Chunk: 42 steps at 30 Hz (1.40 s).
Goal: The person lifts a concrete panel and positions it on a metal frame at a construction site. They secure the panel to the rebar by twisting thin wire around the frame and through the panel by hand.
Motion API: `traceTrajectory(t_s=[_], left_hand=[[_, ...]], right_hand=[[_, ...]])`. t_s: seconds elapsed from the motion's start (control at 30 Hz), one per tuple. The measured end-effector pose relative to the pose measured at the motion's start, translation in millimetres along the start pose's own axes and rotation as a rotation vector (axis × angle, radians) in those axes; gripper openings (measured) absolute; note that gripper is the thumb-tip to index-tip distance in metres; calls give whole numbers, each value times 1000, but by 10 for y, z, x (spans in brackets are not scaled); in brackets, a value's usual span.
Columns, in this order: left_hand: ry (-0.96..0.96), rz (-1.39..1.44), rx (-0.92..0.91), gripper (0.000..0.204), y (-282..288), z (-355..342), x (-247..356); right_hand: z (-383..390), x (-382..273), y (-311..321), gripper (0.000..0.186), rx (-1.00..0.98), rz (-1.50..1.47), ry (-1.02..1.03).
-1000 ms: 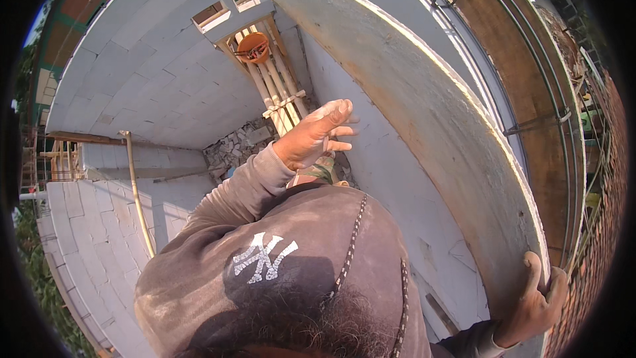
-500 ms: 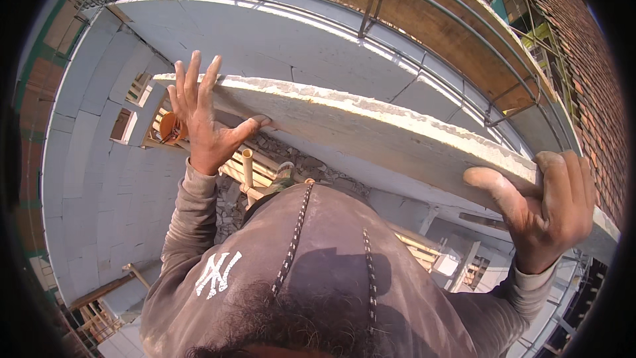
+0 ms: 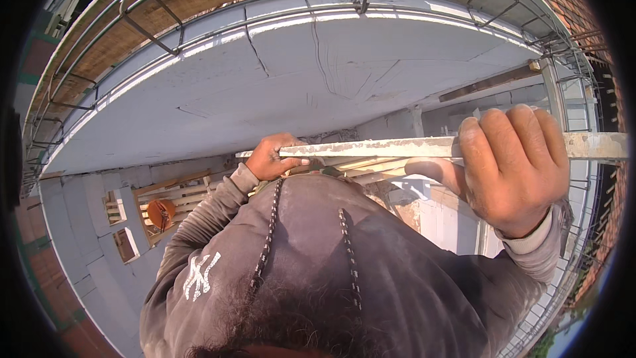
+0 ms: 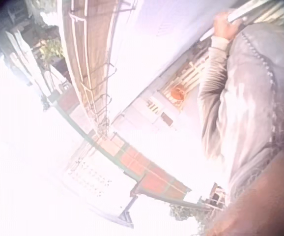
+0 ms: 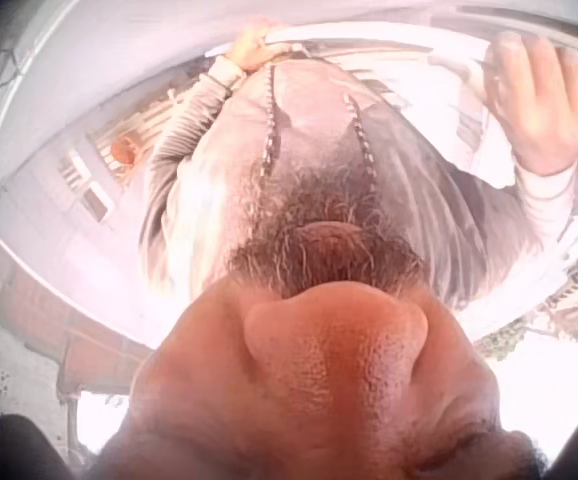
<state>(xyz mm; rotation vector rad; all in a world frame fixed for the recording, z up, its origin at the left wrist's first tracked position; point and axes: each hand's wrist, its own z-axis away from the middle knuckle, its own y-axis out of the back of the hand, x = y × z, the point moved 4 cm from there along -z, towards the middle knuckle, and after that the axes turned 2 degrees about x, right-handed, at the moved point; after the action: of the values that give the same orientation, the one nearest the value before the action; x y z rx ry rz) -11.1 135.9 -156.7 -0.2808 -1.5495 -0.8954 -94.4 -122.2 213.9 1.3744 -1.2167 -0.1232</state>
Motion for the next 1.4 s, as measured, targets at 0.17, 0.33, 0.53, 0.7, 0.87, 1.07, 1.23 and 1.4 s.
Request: traceTrajectory(t_s=[0.17,0.33,0.53,0.7,0.87,1.07,1.23,1.4], left_hand=[[-189,238,-183,33,-674,-452,227],[-364,268,-244,30,-1244,-861,351],[-356,197,-332,44,-2030,-1318,241],[-68,-163,-355,69,-2209,-1480,-391],[421,-314,-429,82,-1166,-918,-1627],[881,-612,-129,63,374,824,-3096],[878,-888,-197,66,905,2269,-3670],[1260,392,421,61,-84,2837,-3853]], right_hand=[[605,176,377,62,140,236,-517],[2003,498,457,72,753,-311,-1225],[2631,704,-108,90,1231,-738,-1623],[2831,619,-791,89,1258,-599,-1534],[3321,232,-1874,88,1326,-784,-1655],[3606,-275,-3280,70,1448,-1141,-1816],[3673,-509,-4164,79,1142,-903,-1945],[3270,-270,-4437,84,1269,-1025,-2075]])
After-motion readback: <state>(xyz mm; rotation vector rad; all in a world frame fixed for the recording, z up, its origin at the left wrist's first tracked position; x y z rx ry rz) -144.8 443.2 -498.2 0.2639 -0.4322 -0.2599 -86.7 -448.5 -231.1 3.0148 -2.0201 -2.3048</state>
